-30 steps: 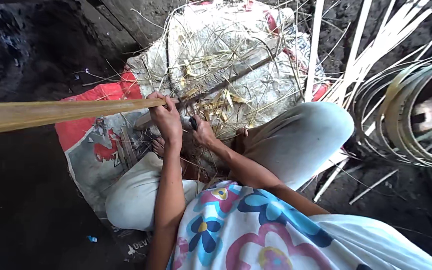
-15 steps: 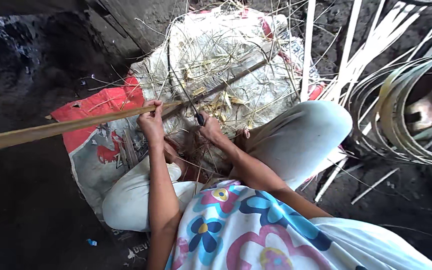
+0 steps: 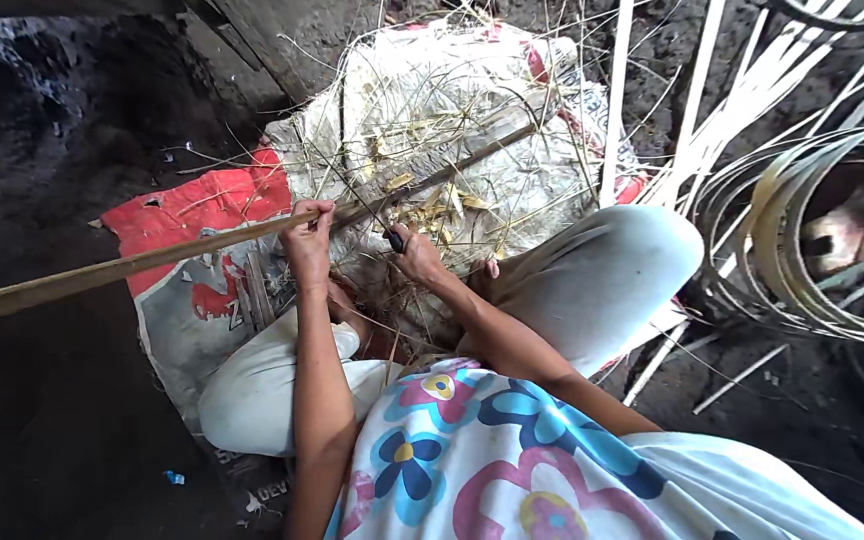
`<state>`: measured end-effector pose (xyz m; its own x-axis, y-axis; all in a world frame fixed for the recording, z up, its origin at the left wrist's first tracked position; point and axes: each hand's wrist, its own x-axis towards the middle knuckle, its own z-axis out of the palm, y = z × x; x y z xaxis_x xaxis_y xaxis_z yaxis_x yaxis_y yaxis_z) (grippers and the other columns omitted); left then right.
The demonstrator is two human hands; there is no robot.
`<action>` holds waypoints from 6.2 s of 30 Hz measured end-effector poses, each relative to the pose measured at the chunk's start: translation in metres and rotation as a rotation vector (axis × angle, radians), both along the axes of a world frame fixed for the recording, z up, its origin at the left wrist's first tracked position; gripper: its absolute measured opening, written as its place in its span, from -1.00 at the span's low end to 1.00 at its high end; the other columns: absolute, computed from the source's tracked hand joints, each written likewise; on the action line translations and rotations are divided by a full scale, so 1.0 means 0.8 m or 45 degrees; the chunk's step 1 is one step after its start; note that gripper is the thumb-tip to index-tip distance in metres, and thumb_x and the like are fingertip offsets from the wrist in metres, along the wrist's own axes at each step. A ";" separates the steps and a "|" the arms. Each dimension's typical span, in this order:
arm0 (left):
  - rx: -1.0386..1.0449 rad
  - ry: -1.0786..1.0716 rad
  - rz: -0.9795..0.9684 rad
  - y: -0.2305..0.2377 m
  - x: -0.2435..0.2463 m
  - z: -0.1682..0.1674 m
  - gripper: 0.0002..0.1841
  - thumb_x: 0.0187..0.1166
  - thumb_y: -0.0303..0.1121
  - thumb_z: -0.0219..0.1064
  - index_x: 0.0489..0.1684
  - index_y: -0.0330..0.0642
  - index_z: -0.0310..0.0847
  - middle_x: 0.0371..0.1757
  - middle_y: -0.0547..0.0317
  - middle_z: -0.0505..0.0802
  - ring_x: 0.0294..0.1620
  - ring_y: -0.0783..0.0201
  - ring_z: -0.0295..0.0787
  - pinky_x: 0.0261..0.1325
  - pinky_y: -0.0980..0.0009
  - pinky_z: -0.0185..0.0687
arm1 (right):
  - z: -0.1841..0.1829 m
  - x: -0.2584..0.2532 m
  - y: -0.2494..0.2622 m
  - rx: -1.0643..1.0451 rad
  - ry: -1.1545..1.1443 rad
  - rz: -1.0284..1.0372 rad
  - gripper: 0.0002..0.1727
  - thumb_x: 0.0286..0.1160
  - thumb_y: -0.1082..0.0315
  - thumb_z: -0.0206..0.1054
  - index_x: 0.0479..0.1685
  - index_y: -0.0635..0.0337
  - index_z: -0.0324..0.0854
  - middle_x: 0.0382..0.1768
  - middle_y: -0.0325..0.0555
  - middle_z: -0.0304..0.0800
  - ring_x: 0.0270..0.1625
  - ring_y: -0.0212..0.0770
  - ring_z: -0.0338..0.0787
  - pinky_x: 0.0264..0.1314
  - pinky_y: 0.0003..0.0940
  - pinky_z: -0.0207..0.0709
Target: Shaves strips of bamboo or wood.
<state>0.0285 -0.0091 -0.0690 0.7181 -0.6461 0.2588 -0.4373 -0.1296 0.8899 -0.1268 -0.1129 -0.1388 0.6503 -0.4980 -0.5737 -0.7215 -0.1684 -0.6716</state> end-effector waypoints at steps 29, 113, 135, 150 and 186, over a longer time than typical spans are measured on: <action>-0.078 0.017 0.130 -0.009 -0.011 -0.007 -0.92 0.50 -0.64 0.40 -0.19 -0.52 0.68 -0.22 0.03 0.84 -0.16 0.49 0.76 0.03 0.58 0.66 | -0.022 -0.041 0.010 -0.010 -0.068 -0.180 -0.53 0.38 0.47 0.39 0.33 0.00 0.62 -0.24 0.30 0.77 -0.31 0.34 0.76 -0.39 0.35 0.56; 0.168 0.019 0.284 -0.031 -0.013 -0.010 -0.72 0.59 -0.50 0.41 0.07 -0.55 0.50 -0.08 -0.16 0.84 -0.04 0.28 0.83 0.11 0.43 0.71 | -0.055 -0.015 0.010 0.007 -0.116 -0.166 -0.51 0.41 0.41 0.42 0.39 0.04 0.60 -0.22 0.28 0.79 -0.33 0.25 0.79 -0.32 0.29 0.63; 0.209 -0.038 0.441 -0.036 -0.020 -0.014 -0.66 0.62 -0.40 0.40 0.14 -0.54 0.55 -0.14 -0.20 0.85 -0.12 0.16 0.84 0.10 0.32 0.70 | -0.025 -0.016 0.031 -0.182 -0.216 -0.170 -0.48 0.43 0.45 0.41 0.44 0.01 0.56 -0.25 0.28 0.78 -0.30 0.31 0.78 -0.37 0.36 0.58; 0.228 -0.072 0.097 0.012 -0.040 0.104 -0.50 0.75 -0.14 0.29 0.48 -0.26 0.31 0.11 0.01 0.79 0.00 0.24 0.83 0.11 0.20 0.80 | 0.063 -0.007 0.040 -0.953 -0.618 -0.274 -0.09 0.31 0.11 0.63 0.73 0.15 0.34 0.58 0.33 0.43 0.60 0.31 0.47 0.63 0.20 0.40; 0.393 -0.057 -0.393 0.027 -0.035 0.080 -0.57 0.63 -0.29 0.40 0.41 -0.29 0.59 0.19 -0.06 0.84 0.08 0.21 0.87 0.20 0.23 0.78 | -0.051 -0.333 -0.123 -0.711 0.293 -1.114 -0.44 0.90 0.03 -0.06 0.25 0.32 0.71 0.10 0.32 0.84 0.24 0.30 0.81 0.35 0.32 0.55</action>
<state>0.0004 0.0122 -0.0053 0.4718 -0.8805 0.0464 -0.5347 -0.2439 0.8091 -0.3928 -0.2113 -0.1794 -0.1565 -0.9706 -0.1831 -0.8408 0.2282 -0.4910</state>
